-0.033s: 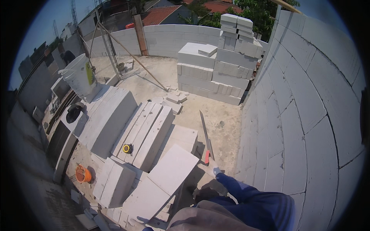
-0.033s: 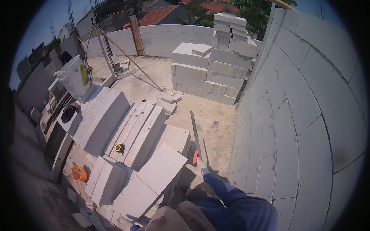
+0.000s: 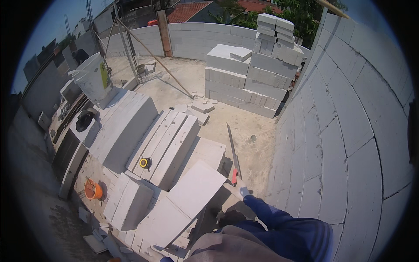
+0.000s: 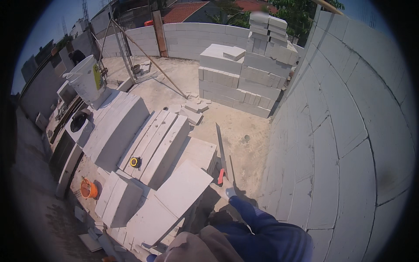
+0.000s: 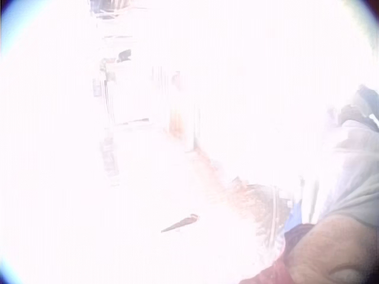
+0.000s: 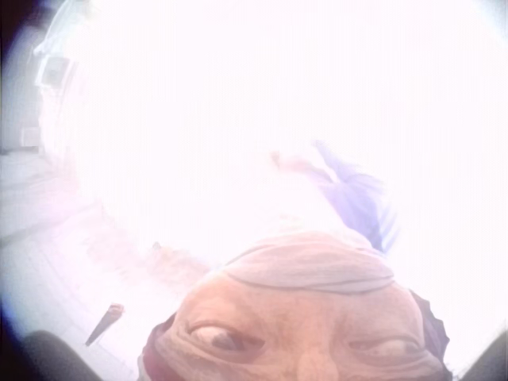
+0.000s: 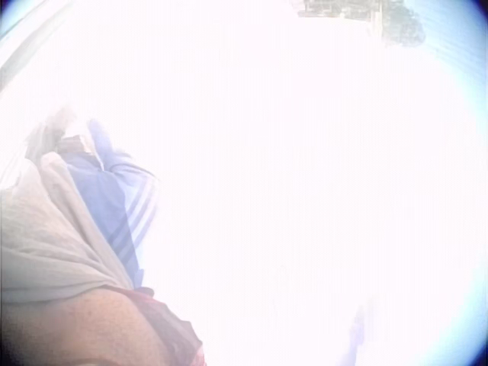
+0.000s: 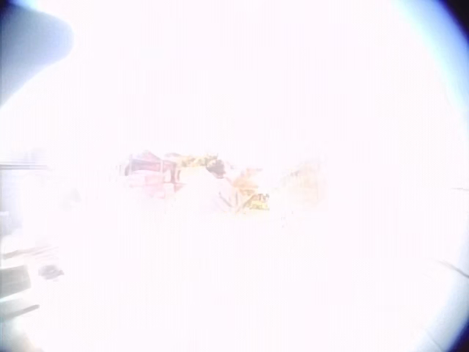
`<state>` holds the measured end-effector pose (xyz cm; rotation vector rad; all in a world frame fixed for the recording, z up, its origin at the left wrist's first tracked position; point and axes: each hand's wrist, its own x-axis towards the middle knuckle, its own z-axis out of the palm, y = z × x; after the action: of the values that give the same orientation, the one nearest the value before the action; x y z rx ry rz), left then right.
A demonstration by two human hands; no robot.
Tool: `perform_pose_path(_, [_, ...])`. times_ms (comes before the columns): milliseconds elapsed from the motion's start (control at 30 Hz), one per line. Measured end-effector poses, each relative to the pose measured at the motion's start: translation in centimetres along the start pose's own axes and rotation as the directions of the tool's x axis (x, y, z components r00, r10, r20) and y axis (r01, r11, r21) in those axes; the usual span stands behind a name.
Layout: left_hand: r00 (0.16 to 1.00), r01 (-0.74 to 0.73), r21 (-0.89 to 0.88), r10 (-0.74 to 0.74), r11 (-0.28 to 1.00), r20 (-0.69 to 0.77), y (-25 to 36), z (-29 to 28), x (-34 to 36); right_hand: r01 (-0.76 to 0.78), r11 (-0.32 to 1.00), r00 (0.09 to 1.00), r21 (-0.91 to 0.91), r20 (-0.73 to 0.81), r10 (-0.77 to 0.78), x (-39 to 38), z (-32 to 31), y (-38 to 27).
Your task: The person measures and cuts white rectangular tiles using a tape measure and a hand saw. They repeatedly measure the tiles, mark them, and saw them into smaller pieces on a tiled outdoor surface. The cut pieces are stacked or placed aside.
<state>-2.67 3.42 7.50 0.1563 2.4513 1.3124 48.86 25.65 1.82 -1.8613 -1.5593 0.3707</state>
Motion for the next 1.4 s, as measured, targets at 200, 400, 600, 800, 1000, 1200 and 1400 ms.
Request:
perform_pose_path(200, [0.978,0.201,-0.003,-0.200,0.980,0.063,-12.1,-1.9,-4.0,-0.465,0.844,0.815,0.266,0.500,0.291,-0.1,0.3,-0.8])
perform_pose_path(400, [0.979,0.183,-0.080,-0.174,0.980,0.110,-12.4,-0.9,-5.6,-0.353,0.865,0.916,0.355,0.320,0.243,2.8,0.0,-3.4])
perform_pose_path(600, [0.963,0.270,-0.139,-0.263,0.953,0.067,-8.3,0.2,-3.7,-0.359,0.867,0.924,0.347,0.261,0.278,5.7,0.6,-6.7])
perform_pose_path(800, [0.996,-0.008,0.055,0.003,0.998,0.085,-7.3,-2.1,-3.7,-0.535,0.797,0.798,0.281,0.478,0.367,4.5,1.8,-4.8])
perform_pose_path(1000, [0.987,0.157,-0.266,-0.146,0.951,0.061,-6.5,0.1,-1.8,-0.375,0.905,0.900,0.203,0.316,0.302,4.1,4.4,-2.5])
perform_pose_path(1200, [0.953,0.303,-0.129,-0.304,0.944,0.011,-4.6,0.5,1.5,-0.303,0.944,0.935,0.131,0.234,0.267,7.4,-1.1,-8.3])
perform_pose_path(1400, [0.993,0.097,-0.091,-0.090,0.991,0.078,4.6,-4.6,-0.8,-0.116,0.992,0.964,0.049,0.246,0.101,12.3,-5.9,-16.4])
